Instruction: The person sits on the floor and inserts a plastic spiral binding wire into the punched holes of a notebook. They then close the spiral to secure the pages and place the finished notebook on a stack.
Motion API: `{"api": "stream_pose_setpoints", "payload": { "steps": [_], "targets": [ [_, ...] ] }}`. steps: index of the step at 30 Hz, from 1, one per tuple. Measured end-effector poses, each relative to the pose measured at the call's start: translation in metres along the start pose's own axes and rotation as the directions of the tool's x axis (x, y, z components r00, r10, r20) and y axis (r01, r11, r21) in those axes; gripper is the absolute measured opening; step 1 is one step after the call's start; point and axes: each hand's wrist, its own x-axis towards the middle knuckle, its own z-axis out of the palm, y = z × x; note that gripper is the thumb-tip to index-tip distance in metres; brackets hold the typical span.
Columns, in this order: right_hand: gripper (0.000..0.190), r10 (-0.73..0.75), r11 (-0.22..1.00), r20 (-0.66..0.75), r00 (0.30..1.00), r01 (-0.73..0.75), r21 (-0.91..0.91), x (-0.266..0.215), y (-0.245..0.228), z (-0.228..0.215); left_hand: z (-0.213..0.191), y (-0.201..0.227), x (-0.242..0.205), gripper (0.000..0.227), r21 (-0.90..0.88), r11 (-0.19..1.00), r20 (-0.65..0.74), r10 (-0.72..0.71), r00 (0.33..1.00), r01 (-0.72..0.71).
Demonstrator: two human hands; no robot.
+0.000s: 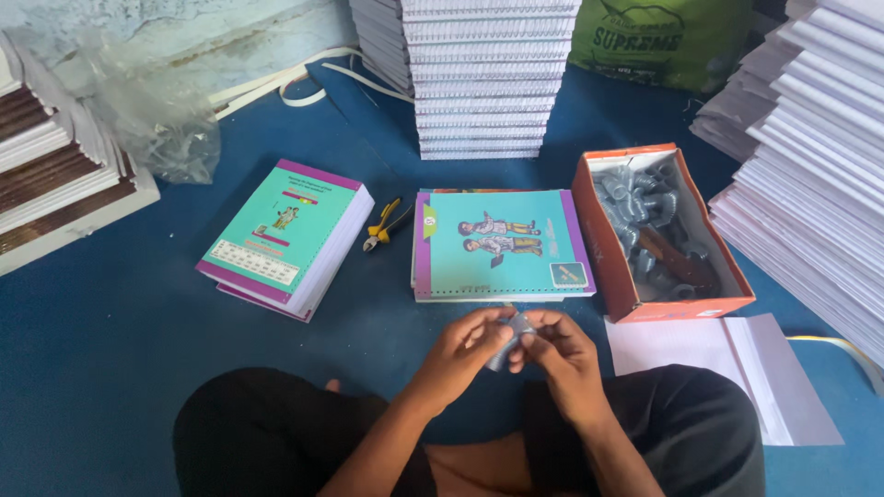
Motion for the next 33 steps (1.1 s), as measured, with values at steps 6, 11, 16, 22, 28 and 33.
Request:
{"api": "stream_pose_setpoints", "payload": {
  "steps": [6, 11, 16, 22, 28, 33],
  "targets": [
    [0.029, 0.000, 0.993, -0.048, 0.999, -0.005, -0.120, -0.005, 0.003, 0.002, 0.008, -0.007, 0.003, 0.041, -0.048, 0.987, -0.157, -0.156, 0.975, 0.151],
    [0.032, -0.022, 0.980, -0.114, 0.993, -0.001, -0.201, -0.007, -0.001, 0.007, 0.018, -0.001, 0.007, 0.036, -0.193, 0.977, -0.154, -0.127, 0.980, 0.096],
    [0.037, -0.023, 0.979, -0.025, 0.999, 0.017, -0.202, -0.012, -0.006, -0.001, 0.021, -0.004, 0.009, 0.032, 0.137, 0.991, -0.271, 0.037, 0.962, 0.001],
    [0.027, 0.214, 0.974, -0.056, 0.975, -0.217, -0.061, -0.005, 0.008, -0.005, 0.010, -0.011, -0.005, 0.030, 0.429, 0.900, -0.260, 0.204, 0.944, -0.077],
    [0.020, 0.396, 0.915, -0.057, 0.916, -0.399, -0.053, 0.004, 0.016, -0.011, 0.004, -0.013, -0.003, 0.030, 0.494, 0.867, -0.225, 0.194, 0.955, -0.060],
    [0.025, 0.350, 0.936, 0.006, 0.937, -0.350, -0.028, 0.004, 0.015, -0.015, 0.001, -0.015, 0.006, 0.025, 0.412, 0.904, -0.192, 0.206, 0.960, -0.112]
  ]
}}
